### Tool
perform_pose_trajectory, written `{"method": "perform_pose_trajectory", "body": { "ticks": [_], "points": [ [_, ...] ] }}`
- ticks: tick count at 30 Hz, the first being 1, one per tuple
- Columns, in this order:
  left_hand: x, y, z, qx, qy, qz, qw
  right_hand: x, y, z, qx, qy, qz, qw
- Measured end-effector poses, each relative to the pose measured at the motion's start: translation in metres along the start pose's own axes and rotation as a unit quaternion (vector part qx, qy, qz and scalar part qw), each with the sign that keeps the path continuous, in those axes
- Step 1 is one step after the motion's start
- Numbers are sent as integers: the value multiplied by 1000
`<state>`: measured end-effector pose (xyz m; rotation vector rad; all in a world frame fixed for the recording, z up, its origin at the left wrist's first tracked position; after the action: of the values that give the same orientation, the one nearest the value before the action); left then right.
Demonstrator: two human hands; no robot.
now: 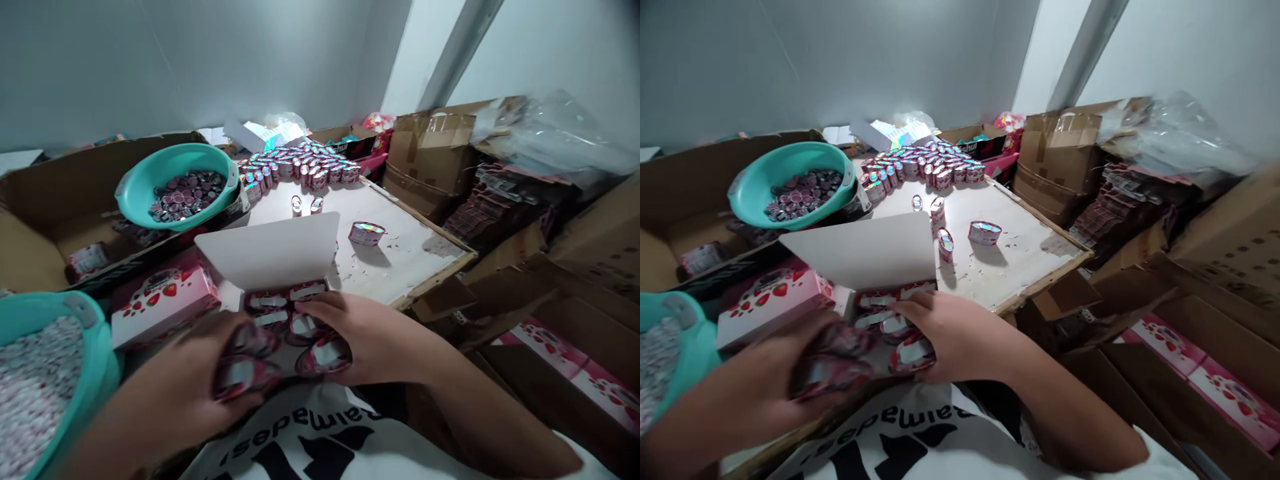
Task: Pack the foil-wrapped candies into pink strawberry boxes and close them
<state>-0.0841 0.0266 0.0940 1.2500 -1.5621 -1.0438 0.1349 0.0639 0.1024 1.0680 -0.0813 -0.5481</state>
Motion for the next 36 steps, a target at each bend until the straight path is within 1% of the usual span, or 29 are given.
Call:
{"method": "perform_pose_trajectory", "body": {
  "ticks": [2,3,4,6,8,10,13,15,16,18,21,23,25,27,29,32,36],
  "points": [
    [-17,-24,-29,-7,-16,51,999,-13,-6,-4,9,-4,8,1000],
    [-25,-34,-38,-9,-26,72,997,-16,-6,-7,12,-11,6,1000],
    [-31,-42,-43,-10,-36,88,995,-19,-5,-10,17,-19,5,1000],
    [-40,-50,-46,-5,-53,95,994,-20,-3,-15,26,-37,6,999],
    [-44,-50,-41,13,-54,80,995,-19,0,-17,32,-58,-2,998],
    [-45,-48,-31,45,-42,57,996,-17,4,-17,21,-72,-29,997],
    [-43,-46,-18,89,-39,25,995,-12,3,-17,-54,-73,-87,992],
    [-41,-50,-13,96,-48,21,994,-9,-6,-18,-105,-76,-95,987],
    [-41,-53,-10,94,-51,22,994,-8,-12,-19,-110,-80,-87,987],
    [-40,-58,-5,88,-49,16,995,-7,-24,-21,-86,-93,-59,990],
    [-40,-60,1,80,-46,-2,996,-8,-38,-24,-52,-118,-29,991],
    [-40,-61,2,71,-50,1,996,-11,-46,-26,-38,-129,-14,991],
    [-41,-63,3,54,-60,10,997,-15,-53,-24,-5,-121,2,993],
    [-43,-65,4,33,-76,6,997,-21,-60,-23,42,-108,9,993],
    [-44,-68,5,4,-87,-14,996,-24,-65,-24,98,-109,8,989],
    [-46,-77,9,-14,-78,-49,996,-26,-72,-26,158,-141,18,977],
    [-42,-87,12,34,-78,-85,993,-26,-87,-17,202,-163,56,964]
  ]
}}
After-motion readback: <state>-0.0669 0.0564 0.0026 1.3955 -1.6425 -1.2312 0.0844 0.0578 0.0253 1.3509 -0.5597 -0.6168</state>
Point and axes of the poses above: each hand's wrist, its own x-axis away from the middle knuckle, its own y-axis out of the back of the hand, z = x × y, the point moved 8 cm from there along -x, towards the middle knuckle, and after that the axes turned 14 degrees about y, right-handed, at the moved point
